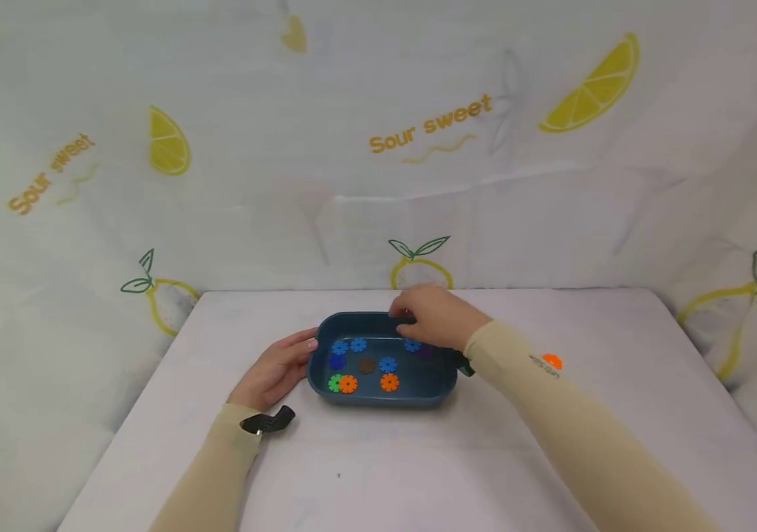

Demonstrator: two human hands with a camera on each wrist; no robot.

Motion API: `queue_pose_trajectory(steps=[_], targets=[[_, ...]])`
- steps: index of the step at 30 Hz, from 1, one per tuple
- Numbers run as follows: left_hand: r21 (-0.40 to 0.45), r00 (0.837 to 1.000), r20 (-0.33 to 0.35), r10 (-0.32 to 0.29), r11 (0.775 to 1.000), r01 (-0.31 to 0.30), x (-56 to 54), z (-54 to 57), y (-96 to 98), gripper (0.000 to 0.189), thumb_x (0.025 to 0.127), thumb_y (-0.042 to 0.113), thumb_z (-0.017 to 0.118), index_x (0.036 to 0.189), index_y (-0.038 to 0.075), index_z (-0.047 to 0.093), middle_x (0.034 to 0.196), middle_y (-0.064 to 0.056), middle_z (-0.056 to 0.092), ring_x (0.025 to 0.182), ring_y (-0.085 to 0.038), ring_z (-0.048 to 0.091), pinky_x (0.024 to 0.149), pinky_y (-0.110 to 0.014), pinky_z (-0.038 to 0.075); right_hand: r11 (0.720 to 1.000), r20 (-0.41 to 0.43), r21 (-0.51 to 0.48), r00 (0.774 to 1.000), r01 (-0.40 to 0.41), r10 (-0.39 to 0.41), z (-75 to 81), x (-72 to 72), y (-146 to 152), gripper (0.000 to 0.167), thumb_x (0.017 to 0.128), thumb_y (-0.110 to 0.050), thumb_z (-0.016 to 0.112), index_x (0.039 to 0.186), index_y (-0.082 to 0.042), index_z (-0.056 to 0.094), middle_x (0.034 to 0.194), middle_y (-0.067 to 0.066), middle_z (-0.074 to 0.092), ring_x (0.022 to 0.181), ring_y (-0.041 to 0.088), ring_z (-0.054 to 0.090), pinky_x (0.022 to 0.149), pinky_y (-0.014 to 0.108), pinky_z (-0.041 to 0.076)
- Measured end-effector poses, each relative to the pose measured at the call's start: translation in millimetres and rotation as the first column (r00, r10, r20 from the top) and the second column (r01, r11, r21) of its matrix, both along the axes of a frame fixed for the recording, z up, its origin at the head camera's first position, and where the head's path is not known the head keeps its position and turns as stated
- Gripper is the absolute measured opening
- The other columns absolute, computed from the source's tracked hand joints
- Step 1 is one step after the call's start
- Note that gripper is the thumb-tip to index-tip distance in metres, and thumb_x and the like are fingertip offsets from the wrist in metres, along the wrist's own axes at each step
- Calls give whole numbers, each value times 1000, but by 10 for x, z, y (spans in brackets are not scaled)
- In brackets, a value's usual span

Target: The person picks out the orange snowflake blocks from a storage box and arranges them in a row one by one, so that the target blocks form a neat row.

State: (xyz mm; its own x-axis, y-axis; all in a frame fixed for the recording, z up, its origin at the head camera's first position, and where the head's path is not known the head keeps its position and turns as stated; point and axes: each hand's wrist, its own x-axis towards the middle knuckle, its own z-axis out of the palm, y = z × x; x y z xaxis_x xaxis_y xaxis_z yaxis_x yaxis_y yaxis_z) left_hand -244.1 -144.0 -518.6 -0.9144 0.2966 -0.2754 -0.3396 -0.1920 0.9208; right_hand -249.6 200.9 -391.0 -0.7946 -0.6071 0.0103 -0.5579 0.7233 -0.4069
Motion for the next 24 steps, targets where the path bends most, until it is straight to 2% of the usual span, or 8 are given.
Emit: queue_pose_trajectory(steps=[5, 9, 17, 24], targets=[[-6, 1000, -13, -19, 1000, 19, -7, 10, -8, 56, 105, 25, 73, 156, 9, 55, 157, -13, 60, 128, -21, 65, 106, -31, 58, 977, 56, 134, 986, -165, 159, -155, -72, -504, 30, 101, -21, 78, 129, -11, 77, 126, 4, 77, 115, 20, 70, 107, 44, 58], [-10, 1000, -14, -23, 1000, 23, -20, 3, -9, 57, 105, 25, 73, 156, 9, 54, 157, -13, 60, 130, -21, 65, 107, -32, 58, 952, 92, 196, 971, -236, 222, -273, -75, -779, 33, 100, -24, 80, 131, -11, 77, 126, 4, 77, 114, 18, 69, 108, 41, 57], [-8, 998, -30, -52, 999, 51, -18, 21, 24, 56, 106, 24, 71, 157, 9, 53, 156, -14, 61, 130, -20, 67, 106, -32, 58, 937, 95, 226, 964, -265, 250, -304, -31, -970, 36, 96, -28, 85, 128, -14, 79, 124, -2, 79, 115, 16, 70, 109, 40, 58], [-15, 998, -32, -48, 999, 47, -36, -1, -14, 56, 106, 22, 71, 157, 9, 54, 155, -13, 62, 128, -18, 67, 104, -31, 59, 919, 115, 261, 954, -297, 275, -400, 16, -1101, 34, 93, -30, 88, 124, -16, 80, 109, -7, 79, 98, 11, 66, 100, 35, 61]])
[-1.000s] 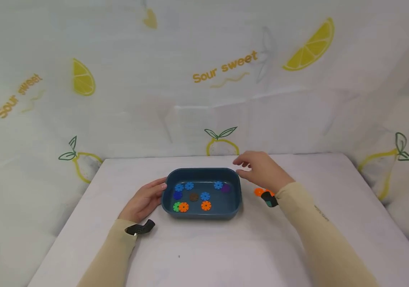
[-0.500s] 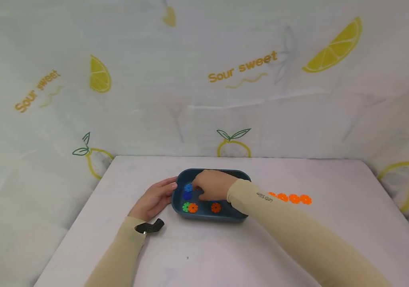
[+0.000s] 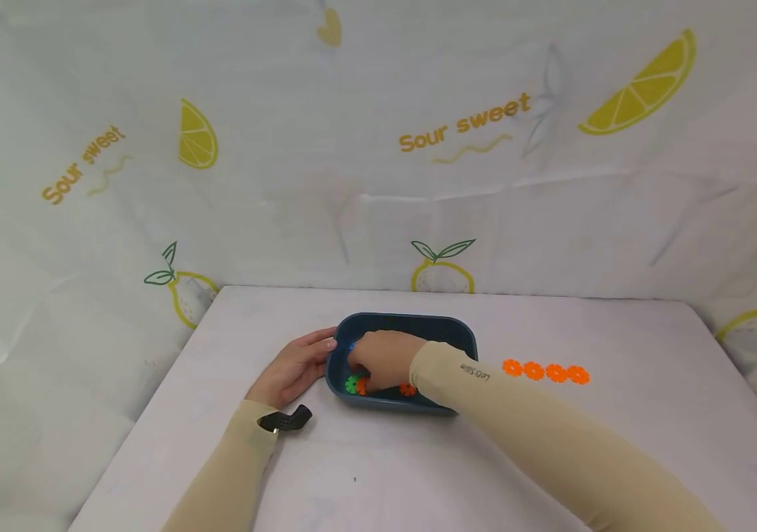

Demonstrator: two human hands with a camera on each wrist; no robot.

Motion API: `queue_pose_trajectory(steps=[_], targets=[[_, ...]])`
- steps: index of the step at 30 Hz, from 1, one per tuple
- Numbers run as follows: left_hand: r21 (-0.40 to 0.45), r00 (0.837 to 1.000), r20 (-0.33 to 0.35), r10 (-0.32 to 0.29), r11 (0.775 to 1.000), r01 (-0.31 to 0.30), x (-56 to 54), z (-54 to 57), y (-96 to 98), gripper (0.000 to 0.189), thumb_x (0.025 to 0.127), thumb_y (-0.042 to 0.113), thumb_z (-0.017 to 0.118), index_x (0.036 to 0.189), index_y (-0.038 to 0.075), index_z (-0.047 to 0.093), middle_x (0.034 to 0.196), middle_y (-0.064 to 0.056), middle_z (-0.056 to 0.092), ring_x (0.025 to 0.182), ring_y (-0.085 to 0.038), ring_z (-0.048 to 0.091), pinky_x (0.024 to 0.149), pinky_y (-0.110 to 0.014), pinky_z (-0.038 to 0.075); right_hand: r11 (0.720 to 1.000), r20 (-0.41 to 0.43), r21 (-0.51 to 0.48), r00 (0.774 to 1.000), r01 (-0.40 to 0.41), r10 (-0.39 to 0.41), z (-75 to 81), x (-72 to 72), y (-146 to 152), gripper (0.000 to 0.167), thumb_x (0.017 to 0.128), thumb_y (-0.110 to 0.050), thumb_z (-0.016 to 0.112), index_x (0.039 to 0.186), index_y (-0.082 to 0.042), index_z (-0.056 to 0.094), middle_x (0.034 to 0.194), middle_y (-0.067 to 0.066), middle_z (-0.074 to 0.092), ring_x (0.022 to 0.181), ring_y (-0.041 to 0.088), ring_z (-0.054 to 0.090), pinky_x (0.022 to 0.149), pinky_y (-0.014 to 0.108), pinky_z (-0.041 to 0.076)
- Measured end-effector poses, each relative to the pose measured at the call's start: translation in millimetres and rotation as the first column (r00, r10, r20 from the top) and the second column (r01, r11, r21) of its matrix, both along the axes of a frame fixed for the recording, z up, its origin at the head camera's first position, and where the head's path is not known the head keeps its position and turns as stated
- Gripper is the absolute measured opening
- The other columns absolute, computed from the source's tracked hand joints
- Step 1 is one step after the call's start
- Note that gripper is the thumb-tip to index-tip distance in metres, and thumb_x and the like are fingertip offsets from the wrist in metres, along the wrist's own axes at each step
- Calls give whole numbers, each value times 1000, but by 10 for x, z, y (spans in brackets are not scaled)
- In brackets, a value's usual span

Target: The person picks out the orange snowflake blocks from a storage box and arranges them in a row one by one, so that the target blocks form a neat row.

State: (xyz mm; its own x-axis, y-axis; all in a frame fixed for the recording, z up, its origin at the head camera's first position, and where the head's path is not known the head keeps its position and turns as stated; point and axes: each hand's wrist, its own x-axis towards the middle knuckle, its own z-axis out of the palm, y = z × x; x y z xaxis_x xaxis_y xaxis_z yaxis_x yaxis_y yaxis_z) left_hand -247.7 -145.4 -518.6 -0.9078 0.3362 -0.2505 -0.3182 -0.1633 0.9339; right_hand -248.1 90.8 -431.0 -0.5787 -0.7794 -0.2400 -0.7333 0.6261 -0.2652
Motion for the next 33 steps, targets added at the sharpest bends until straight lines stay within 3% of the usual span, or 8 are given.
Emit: queue_pose_trajectory(steps=[12, 20, 28, 33], targets=[[11, 1000, 6, -3, 1000, 3, -4, 42, 38, 56, 106, 23, 71, 157, 10, 54, 157, -13, 60, 132, -19, 66, 107, -33, 58, 1000, -82, 11, 996, -14, 15, -117, 30, -8, 24, 93, -25, 88, 115, -17, 81, 96, -9, 73, 84, 11, 60, 92, 32, 62], [24, 1000, 12, 7, 1000, -7, -11, 52, 59, 53, 106, 20, 71, 155, 9, 56, 155, -14, 62, 130, -19, 67, 106, -32, 58, 1000, -90, -4, 996, -20, 20, -139, 10, -1, 19, 94, -25, 88, 110, -19, 80, 92, -10, 70, 82, 10, 59, 86, 28, 60], [5, 1000, -9, -11, 1000, 11, -13, 36, 49, 57, 106, 22, 71, 158, 8, 53, 157, -14, 60, 131, -19, 66, 107, -32, 58, 999, -16, -47, 1000, 25, -25, -33, -47, 40, 24, 92, -25, 89, 113, -16, 80, 96, -9, 75, 84, 8, 63, 90, 30, 61], [4, 1000, -1, -7, 1000, 7, 19, 19, -9, 56, 106, 23, 71, 157, 8, 54, 158, -15, 59, 133, -21, 65, 109, -33, 57, 984, 103, -135, 990, 112, -99, 41, -102, 120, 26, 95, -21, 85, 119, -16, 78, 103, -10, 73, 93, 9, 64, 94, 31, 60]])
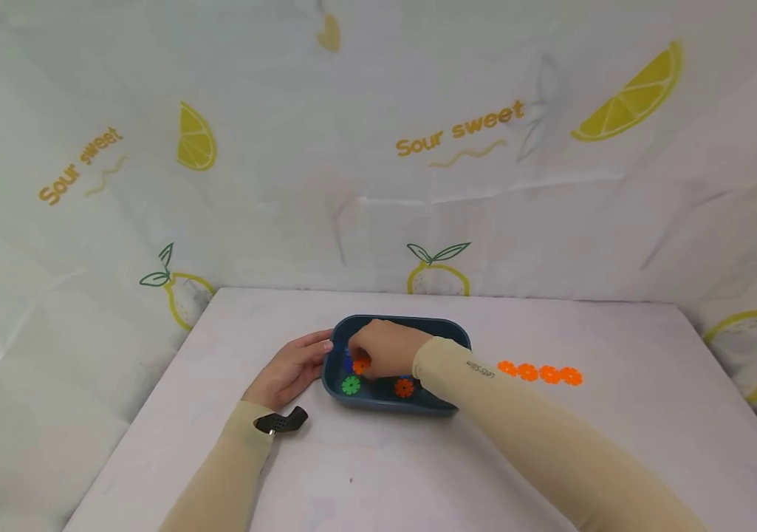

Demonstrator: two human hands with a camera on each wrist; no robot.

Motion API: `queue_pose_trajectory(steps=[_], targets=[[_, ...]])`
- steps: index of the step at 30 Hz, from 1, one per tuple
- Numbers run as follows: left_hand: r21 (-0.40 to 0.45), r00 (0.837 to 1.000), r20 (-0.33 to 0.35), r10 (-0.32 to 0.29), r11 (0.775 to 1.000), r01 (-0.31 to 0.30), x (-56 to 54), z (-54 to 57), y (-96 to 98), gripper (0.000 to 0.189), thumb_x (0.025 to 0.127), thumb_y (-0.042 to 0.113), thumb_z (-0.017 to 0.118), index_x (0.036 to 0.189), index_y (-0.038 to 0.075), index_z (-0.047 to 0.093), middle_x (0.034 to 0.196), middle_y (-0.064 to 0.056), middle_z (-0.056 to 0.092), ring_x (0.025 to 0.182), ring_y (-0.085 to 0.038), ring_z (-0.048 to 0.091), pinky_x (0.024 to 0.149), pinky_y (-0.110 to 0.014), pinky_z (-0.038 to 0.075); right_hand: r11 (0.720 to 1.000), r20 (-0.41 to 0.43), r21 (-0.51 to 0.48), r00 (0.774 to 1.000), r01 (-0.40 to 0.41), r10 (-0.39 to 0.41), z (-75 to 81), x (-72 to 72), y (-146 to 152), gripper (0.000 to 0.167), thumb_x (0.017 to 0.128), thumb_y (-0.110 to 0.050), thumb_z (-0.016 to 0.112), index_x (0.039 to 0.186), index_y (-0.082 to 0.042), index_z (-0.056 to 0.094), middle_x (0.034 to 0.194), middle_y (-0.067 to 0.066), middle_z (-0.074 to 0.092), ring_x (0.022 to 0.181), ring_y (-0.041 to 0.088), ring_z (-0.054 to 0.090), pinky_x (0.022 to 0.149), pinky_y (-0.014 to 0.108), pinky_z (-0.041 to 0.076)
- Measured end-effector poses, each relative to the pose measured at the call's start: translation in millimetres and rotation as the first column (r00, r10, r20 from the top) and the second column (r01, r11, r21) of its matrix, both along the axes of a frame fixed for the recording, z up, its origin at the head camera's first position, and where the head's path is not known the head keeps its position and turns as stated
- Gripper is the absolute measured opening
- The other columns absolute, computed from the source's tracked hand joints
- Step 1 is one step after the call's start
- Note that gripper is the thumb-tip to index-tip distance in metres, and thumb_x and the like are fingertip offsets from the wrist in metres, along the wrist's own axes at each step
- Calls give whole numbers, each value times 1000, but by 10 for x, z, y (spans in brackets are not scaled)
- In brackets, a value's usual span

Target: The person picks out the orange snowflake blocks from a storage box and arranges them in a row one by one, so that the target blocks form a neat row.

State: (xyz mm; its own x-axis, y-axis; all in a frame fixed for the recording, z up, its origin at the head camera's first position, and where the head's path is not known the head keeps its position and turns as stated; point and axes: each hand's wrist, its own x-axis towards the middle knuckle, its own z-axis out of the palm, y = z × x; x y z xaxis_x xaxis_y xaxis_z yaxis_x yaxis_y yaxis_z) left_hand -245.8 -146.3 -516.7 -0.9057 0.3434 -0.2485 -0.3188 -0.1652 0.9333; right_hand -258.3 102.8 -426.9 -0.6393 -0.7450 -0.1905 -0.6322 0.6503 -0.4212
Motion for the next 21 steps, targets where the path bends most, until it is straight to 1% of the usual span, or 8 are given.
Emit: queue_pose_trajectory(steps=[3, 6, 8, 10, 15, 18, 20, 21], targets=[[-16, 1000, 4, 2, 1000, -2, 13, 5, 8, 58, 105, 25, 73, 157, 9, 54, 159, -14, 59, 133, -22, 65, 110, -34, 57, 994, 66, -84, 996, 72, -66, 52, 8, 135, 27, 96, -20, 83, 122, -17, 78, 108, -10, 73, 98, 9, 65, 96, 32, 60], [-35, 1000, 6, 14, 999, -14, 18, 3, 11, 60, 104, 27, 75, 158, 9, 54, 159, -14, 59, 134, -23, 64, 111, -35, 57, 979, 91, -166, 990, 121, -107, 110, 41, 279, 25, 96, -19, 82, 121, -17, 78, 111, -8, 74, 99, 9, 67, 95, 31, 61], [-39, 1000, 9, 27, 999, -27, 22, -11, 9, 61, 103, 27, 76, 157, 9, 55, 158, -13, 60, 134, -23, 64, 110, -35, 57, 963, 100, -221, 986, 156, -136, 135, 62, 377, 24, 96, -19, 82, 120, -18, 79, 111, -8, 74, 98, 9, 68, 93, 29, 61], [-42, 999, 13, 38, 998, -38, 30, -26, 8, 60, 102, 27, 77, 156, 10, 56, 157, -12, 61, 133, -23, 65, 108, -34, 58, 940, 123, -283, 979, 189, -160, 164, 95, 487, 24, 96, -18, 82, 120, -18, 80, 113, -6, 76, 98, 9, 69, 92, 28, 61], [-32, 999, 3, 33, 999, -32, 32, -46, 19, 62, 102, 28, 77, 156, 9, 55, 157, -13, 61, 133, -23, 65, 107, -33, 58, 866, 183, -410, 956, 287, -231, 170, 145, 792, 26, 97, -18, 83, 122, -18, 80, 119, -2, 79, 101, 12, 74, 91, 30, 63], [-26, 999, 2, 38, 999, -38, 32, -43, 28, 62, 102, 27, 77, 157, 8, 54, 156, -13, 61, 131, -22, 66, 106, -32, 59, 829, 204, -438, 937, 348, -285, 138, 180, 950, 27, 96, -20, 84, 123, -21, 80, 119, -4, 79, 102, 13, 74, 90, 30, 63], [-35, 999, -4, 41, 999, -42, 35, -42, 37, 61, 103, 25, 75, 157, 7, 54, 155, -14, 62, 129, -21, 67, 104, -31, 59, 811, 220, -442, 923, 383, -316, 117, 215, 1042, 28, 96, -20, 85, 123, -23, 80, 117, -5, 79, 100, 13, 74, 89, 29, 63], [-36, 999, -6, 42, 998, -42, 36, -37, 47, 60, 104, 25, 74, 157, 6, 53, 155, -14, 62, 128, -21, 67, 103, -31, 60, 806, 220, -442, 919, 393, -327, 104, 231, 1090, 28, 96, -20, 84, 123, -23, 80, 116, -5, 79, 100, 13, 74, 88, 29, 63]])
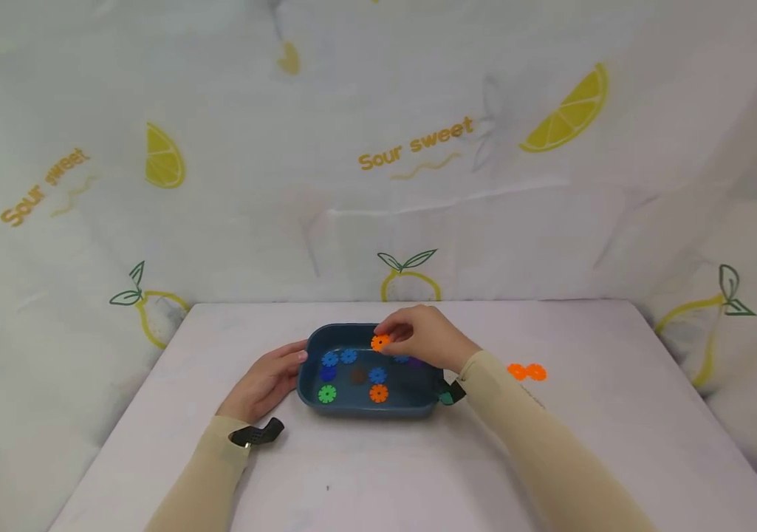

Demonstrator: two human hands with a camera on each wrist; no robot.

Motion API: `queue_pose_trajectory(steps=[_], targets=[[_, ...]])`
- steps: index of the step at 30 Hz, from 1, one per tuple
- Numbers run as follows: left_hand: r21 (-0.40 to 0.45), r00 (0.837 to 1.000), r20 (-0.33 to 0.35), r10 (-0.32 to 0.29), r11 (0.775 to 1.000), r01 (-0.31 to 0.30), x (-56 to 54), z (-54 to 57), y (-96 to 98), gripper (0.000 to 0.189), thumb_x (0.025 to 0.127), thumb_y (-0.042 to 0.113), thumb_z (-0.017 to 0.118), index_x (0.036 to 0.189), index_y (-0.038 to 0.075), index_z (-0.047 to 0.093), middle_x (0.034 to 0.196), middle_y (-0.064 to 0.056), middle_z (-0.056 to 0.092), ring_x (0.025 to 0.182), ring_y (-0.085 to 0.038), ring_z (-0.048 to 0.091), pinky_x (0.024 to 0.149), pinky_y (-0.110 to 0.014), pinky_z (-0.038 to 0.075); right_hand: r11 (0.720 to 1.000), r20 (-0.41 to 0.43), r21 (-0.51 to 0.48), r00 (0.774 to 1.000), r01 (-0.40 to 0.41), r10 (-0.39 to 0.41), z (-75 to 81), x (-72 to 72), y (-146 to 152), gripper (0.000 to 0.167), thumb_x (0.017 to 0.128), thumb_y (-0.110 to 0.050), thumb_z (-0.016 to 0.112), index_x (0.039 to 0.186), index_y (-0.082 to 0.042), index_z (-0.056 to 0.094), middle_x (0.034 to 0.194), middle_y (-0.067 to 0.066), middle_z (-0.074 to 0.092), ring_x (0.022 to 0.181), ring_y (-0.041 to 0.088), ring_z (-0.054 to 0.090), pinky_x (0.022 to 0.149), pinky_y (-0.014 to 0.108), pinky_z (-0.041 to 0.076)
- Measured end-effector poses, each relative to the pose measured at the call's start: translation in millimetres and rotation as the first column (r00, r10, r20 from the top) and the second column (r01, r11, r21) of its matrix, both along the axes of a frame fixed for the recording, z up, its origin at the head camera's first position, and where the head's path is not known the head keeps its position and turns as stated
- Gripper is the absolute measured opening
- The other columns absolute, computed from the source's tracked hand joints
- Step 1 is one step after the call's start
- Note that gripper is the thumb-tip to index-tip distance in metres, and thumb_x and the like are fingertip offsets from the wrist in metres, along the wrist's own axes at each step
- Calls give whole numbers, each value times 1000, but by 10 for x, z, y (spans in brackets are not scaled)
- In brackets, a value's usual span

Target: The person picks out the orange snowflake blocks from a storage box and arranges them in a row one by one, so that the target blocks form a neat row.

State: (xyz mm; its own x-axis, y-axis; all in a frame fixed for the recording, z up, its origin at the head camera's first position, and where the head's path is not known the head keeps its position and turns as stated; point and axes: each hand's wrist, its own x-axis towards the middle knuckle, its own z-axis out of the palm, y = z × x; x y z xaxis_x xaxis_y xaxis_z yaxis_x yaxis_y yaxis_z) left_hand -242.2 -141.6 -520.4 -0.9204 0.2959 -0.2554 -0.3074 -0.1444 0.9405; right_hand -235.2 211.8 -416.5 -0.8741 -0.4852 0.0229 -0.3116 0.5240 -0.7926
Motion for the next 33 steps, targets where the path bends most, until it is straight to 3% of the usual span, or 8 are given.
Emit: queue_pose_trajectory(steps=[8, 15, 22, 33], targets=[[0, 1000, 3, -6, 1000, 6, 15, 14, -7, 56, 107, 22, 70, 158, 6, 52, 155, -15, 61, 125, -19, 68, 103, -30, 59, 996, 2, -52, 998, 66, -66, -126, 93, 278, 28, 98, -20, 82, 126, -19, 79, 119, -1, 79, 104, 15, 74, 90, 27, 62], [2, 1000, 19, 14, 1000, -14, 17, 24, 4, 59, 106, 23, 72, 158, 5, 52, 152, -14, 64, 121, -18, 69, 101, -30, 60, 981, 15, -101, 987, 163, -162, -209, 186, 579, 33, 96, -31, 85, 127, -23, 78, 118, -1, 81, 105, 17, 76, 91, 24, 61], [8, 1000, 28, 13, 1000, -14, 9, 27, 22, 61, 104, 25, 74, 157, 6, 53, 155, -14, 62, 125, -20, 67, 102, -30, 60, 954, 20, -61, 956, 294, -293, -267, 334, 967, 40, 94, -42, 85, 130, -25, 77, 122, 0, 79, 106, 13, 76, 90, 19, 59], [10, 998, 54, 35, 999, -36, 18, 7, 11, 57, 105, 22, 73, 157, 8, 54, 156, -14, 61, 131, -22, 66, 104, -31, 60, 908, 27, 4, 908, 418, -418, -469, 570, 1657, 45, 98, -50, 79, 136, -27, 74, 131, 2, 78, 107, -3, 70, 89, 19, 58]])
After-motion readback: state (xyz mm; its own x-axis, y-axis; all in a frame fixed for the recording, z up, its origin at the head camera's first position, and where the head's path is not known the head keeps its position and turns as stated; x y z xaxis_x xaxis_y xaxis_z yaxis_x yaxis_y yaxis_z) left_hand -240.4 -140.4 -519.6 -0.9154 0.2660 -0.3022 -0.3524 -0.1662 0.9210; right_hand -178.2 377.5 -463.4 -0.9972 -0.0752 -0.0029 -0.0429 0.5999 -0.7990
